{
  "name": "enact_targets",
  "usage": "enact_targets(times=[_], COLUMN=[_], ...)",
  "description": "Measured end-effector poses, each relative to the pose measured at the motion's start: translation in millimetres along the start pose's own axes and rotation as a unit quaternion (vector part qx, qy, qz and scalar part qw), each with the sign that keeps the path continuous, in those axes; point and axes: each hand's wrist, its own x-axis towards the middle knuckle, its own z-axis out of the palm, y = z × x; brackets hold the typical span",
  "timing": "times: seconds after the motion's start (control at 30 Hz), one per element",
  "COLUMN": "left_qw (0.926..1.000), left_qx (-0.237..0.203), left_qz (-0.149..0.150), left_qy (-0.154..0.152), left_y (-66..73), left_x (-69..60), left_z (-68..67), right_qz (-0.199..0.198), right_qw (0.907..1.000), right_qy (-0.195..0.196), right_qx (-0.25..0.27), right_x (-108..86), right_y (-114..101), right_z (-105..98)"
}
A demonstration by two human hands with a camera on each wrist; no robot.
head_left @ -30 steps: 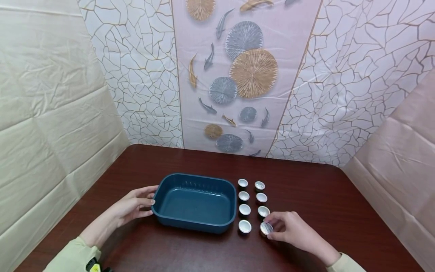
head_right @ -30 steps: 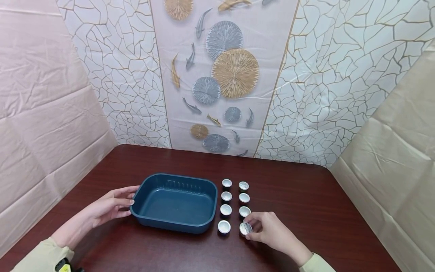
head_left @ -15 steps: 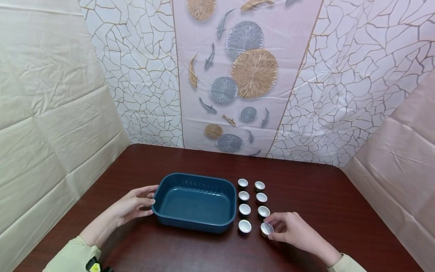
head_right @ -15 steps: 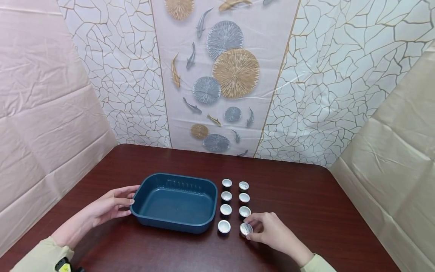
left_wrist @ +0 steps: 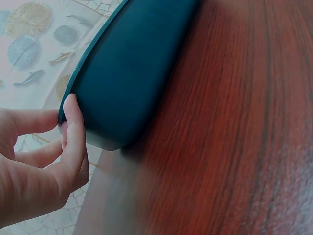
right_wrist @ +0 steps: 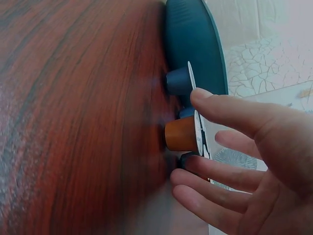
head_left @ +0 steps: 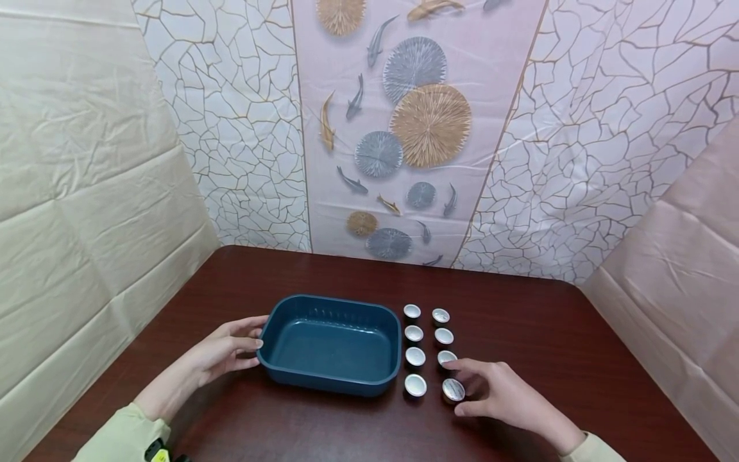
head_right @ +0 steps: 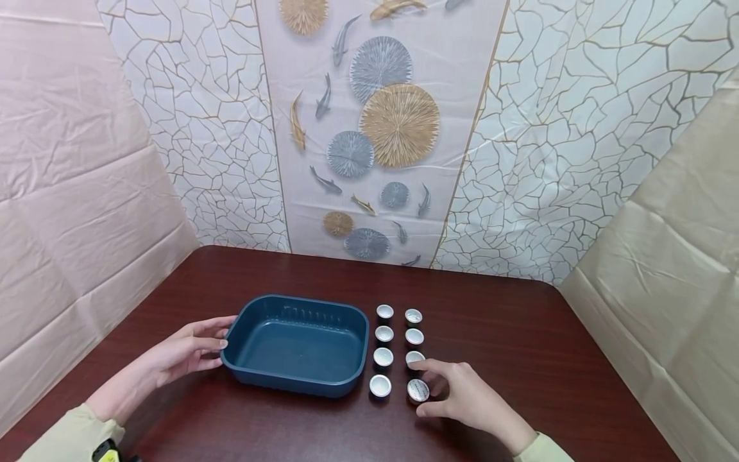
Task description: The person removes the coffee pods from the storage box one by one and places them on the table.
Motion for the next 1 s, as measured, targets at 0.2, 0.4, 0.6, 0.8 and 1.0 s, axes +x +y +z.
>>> enact_targets(times=[0.2,0.4,0.6,0.8,1.0], left_qw=[0.9999,0.9994,0.9921,0.9190,0.7958], left_qx=[-0.006,0.034,0.114,0.340,0.513], left_qz=[-0.008,0.001,0.000,0.109,0.234], left_qy=[0.001,0.006,0.052,0.166,0.220], left_y=[-0.6,1.5,6.2,11.4,18.4], left_x=[-0.2,-0.3,-4.1,-6.9,-12.6], left_z=[1.0,2.4,5.5,19.3,47.3], right_qz=[0.015,-0.003,-0.021,0.015,0.032], right_qw=[0.9999,0.9985,0.9825,0.9512,0.9348], right_qy=[-0.005,0.012,0.115,0.189,0.172], right_qx=[-0.006,-0.052,-0.145,-0.243,-0.309], right_x=[-2.3,-4.7,-4.2,-3.6,-3.8], right_y=[-0.4,-0.7,-6.6,-15.9,-29.3], right_z=[-1.7,-7.9,-6.0,-1.8,-2.9])
